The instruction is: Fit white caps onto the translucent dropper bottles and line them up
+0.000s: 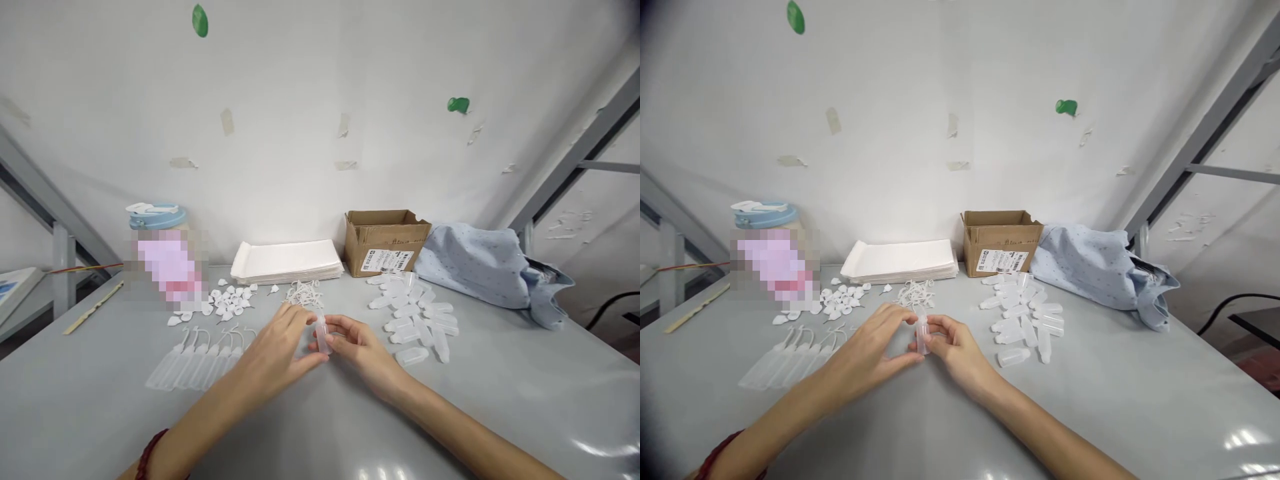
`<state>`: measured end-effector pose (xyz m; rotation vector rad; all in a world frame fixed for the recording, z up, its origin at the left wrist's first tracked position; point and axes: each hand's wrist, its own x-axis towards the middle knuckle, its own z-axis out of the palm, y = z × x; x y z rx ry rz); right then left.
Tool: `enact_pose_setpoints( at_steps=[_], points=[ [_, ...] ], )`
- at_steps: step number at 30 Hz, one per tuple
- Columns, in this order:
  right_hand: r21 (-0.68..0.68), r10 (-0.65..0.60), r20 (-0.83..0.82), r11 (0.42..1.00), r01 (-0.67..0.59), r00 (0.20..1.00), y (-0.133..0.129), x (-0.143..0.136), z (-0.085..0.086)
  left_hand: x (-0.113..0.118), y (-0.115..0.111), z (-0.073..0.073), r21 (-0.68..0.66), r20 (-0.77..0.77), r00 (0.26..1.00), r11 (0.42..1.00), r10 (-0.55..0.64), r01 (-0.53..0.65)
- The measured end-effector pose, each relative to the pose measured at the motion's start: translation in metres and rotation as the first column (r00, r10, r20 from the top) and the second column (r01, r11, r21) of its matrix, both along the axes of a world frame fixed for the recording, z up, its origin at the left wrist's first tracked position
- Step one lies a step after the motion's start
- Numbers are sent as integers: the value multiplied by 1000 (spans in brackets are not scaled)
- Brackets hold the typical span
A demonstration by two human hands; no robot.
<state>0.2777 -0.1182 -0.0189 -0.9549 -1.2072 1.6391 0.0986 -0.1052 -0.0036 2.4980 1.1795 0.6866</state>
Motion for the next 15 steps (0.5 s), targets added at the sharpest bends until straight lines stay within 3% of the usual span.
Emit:
enact_pose_setpoints(
  at_steps=[6,15],
  points=[
    [-30,47,-30,998,-48,998,-4,-2,-5,3,-6,-5,0,-5,1000,1000,-20,20],
    [6,62,47,998,-62,997,-4,-4,-6,-4,-8,-1,180,-116,993,982,-29,50]
  ],
)
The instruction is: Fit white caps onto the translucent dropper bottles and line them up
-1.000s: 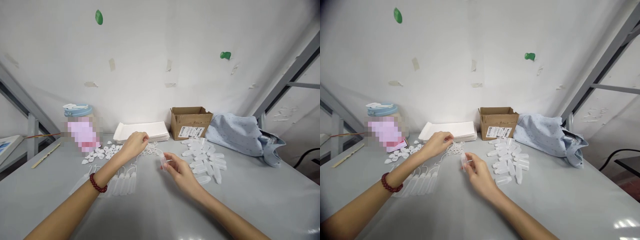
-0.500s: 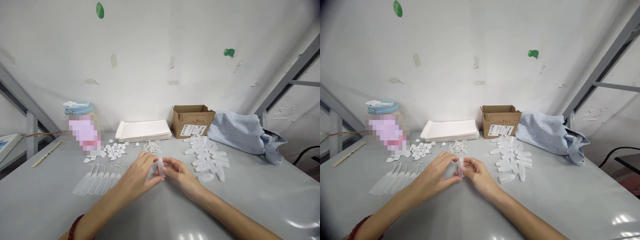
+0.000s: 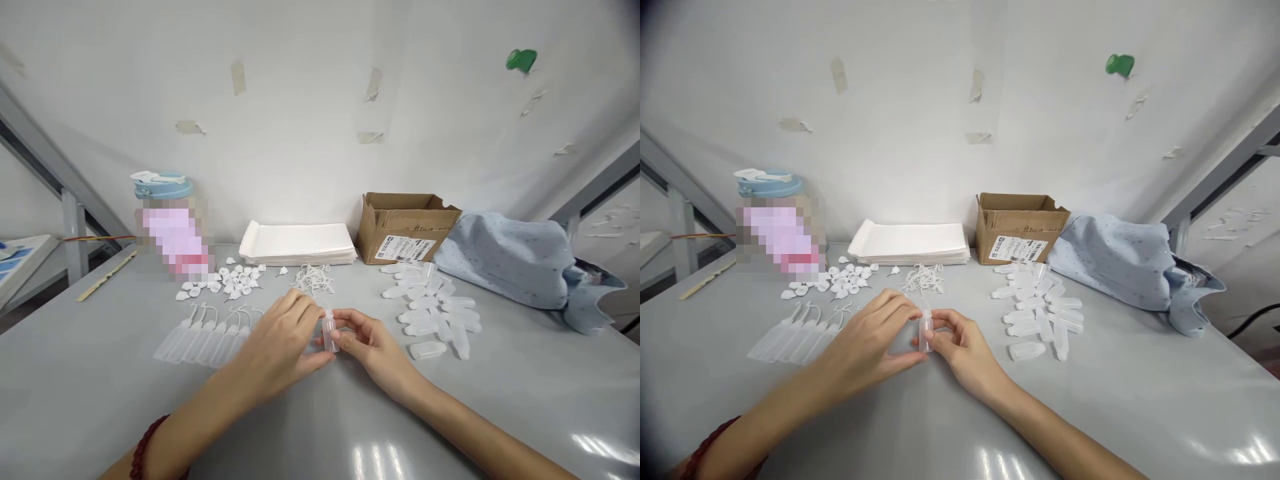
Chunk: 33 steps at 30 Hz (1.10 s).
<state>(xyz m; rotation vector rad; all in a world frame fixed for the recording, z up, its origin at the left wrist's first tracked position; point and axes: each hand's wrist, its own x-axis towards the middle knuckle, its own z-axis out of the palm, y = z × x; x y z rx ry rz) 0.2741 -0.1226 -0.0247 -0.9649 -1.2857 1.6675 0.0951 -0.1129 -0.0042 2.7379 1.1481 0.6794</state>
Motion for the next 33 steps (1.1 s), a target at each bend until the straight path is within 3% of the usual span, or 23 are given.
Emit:
enact_pose_setpoints(
  at_steps=[4,10,18,23,33],
  points=[
    [25,37,96,999,-40,995,-1,0,0,-5,2,5,-5,-7,1000,1000,-20,20],
    [199,3,363,977,-80,932,-3,-4,0,-21,6,15,-133,-69,996,990,-64,54],
    [424,-134,698,869,-254,703,-2,-20,-4,-38,10,14,-228,-168,984,973,-57,17],
    [437,-180,759,853,-285,625,-1,-24,-7,-40,11,12,-228,-222,974,974,-40,-12],
    [469,-218,764,835,-290,608,0,-26,-10,-41,7,14,-172,-281,960,984,-2,-48]
  ],
)
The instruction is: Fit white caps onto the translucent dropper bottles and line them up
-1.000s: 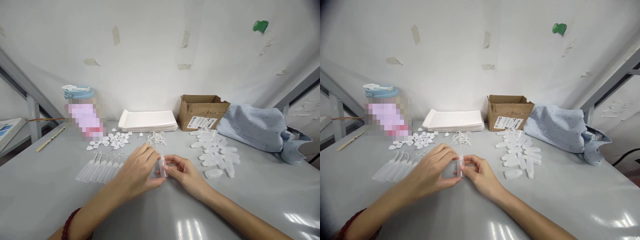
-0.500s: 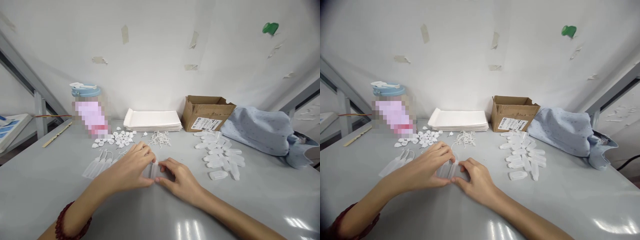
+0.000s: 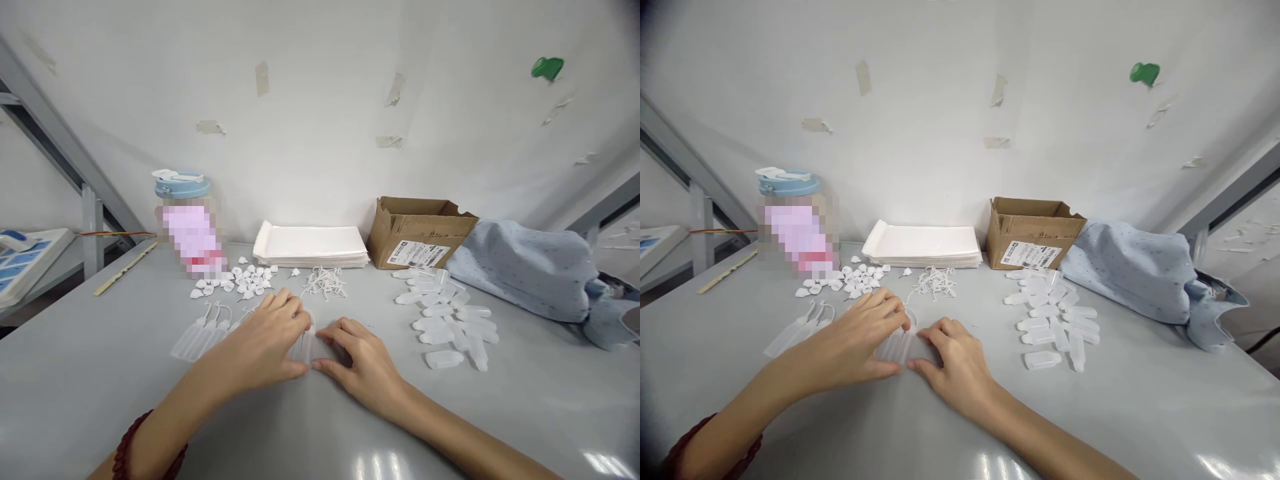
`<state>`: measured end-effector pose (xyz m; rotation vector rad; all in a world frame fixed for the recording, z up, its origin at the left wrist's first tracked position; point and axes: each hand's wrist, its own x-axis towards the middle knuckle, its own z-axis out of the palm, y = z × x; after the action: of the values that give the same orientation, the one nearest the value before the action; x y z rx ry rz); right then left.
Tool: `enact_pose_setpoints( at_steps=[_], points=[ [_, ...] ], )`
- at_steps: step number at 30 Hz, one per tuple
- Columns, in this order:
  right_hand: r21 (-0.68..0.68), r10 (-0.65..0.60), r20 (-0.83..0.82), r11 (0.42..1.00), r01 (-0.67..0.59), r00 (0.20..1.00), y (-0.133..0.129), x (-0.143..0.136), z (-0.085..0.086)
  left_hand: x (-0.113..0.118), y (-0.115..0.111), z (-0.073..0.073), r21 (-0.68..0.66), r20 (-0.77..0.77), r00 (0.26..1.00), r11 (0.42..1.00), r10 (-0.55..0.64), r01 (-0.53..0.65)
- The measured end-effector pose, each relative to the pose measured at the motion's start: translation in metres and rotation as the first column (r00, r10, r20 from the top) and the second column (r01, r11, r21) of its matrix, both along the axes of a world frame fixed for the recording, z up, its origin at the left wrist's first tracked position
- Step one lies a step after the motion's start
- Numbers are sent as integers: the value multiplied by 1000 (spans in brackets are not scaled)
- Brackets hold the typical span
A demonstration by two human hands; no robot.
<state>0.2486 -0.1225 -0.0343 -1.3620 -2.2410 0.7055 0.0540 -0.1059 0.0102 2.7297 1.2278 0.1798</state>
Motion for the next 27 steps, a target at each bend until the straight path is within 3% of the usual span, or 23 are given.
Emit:
enact_pose_setpoints(
  at_steps=[12,17,20,23,27],
  points=[
    [8,22,-19,1000,-22,1000,2,1,-2,-2,0,-1,-38,10,999,998,45,-45],
    [-13,12,-10,1000,-12,1000,2,0,-1,-6,1,4,-92,106,992,994,74,-64],
    [-23,19,-14,1000,-19,1000,3,3,1,-8,6,6,-47,197,967,987,161,-154],
    [-19,29,-35,999,-29,999,7,16,7,-8,14,7,-25,257,931,965,259,-261],
    [50,-13,-15,999,13,1000,22,51,16,-7,26,6,-58,249,914,947,321,-316]
  ],
)
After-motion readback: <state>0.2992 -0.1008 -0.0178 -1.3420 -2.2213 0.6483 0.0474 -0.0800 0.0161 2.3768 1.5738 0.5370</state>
